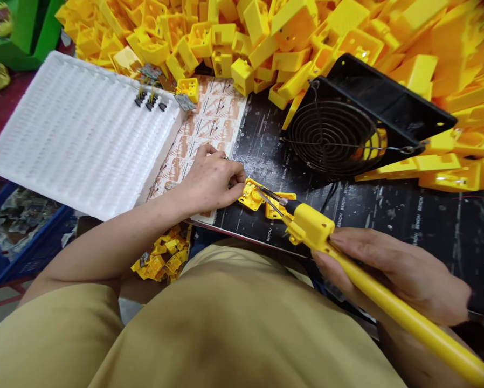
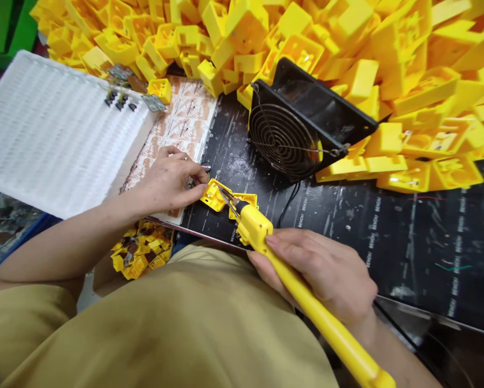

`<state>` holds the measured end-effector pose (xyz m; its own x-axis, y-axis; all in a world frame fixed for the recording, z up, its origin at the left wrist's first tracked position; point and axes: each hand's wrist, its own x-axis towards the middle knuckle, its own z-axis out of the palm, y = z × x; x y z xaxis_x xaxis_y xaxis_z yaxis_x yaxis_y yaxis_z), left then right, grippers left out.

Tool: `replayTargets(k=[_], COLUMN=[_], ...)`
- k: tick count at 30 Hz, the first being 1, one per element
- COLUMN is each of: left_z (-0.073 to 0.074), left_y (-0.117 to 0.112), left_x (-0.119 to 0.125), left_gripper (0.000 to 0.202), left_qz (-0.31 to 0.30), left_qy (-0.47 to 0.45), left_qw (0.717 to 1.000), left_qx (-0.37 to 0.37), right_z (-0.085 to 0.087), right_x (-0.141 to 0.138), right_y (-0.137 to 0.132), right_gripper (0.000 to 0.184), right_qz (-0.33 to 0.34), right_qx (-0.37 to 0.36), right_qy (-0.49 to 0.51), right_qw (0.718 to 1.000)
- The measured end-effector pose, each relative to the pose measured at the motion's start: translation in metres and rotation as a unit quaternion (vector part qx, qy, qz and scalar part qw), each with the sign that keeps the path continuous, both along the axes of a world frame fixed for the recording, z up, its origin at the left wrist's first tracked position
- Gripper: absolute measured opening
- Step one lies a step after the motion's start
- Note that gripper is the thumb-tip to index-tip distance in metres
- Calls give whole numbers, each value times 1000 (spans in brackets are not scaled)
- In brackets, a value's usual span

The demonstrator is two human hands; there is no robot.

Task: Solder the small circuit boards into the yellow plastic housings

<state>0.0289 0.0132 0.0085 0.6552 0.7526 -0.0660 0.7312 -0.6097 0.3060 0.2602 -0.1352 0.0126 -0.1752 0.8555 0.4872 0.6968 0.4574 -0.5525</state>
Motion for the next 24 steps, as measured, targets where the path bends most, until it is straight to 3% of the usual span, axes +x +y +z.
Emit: replayTargets(k=[5, 10, 13, 24], left_z=[1, 3, 3, 6], left_y=[1, 3, 4, 7], left_x=[0, 3, 5, 6], left_gripper=[23, 24, 24, 22], left_qz=[-14, -18, -21, -37], left_qy=[7, 29, 34, 61], left_qw=[1000, 999, 999, 997], left_qx=[7, 5, 6, 6], right_z=[-5, 0, 6, 8], right_x=[1, -2, 0, 10], right_y=[14, 22, 24, 12], right_gripper=[4, 13, 11, 9], right_qz=[34, 78, 83, 30], right_qx=[6, 72, 57, 32], right_qy=[-34, -83, -99, -56], right_qw=[999, 991, 990, 997])
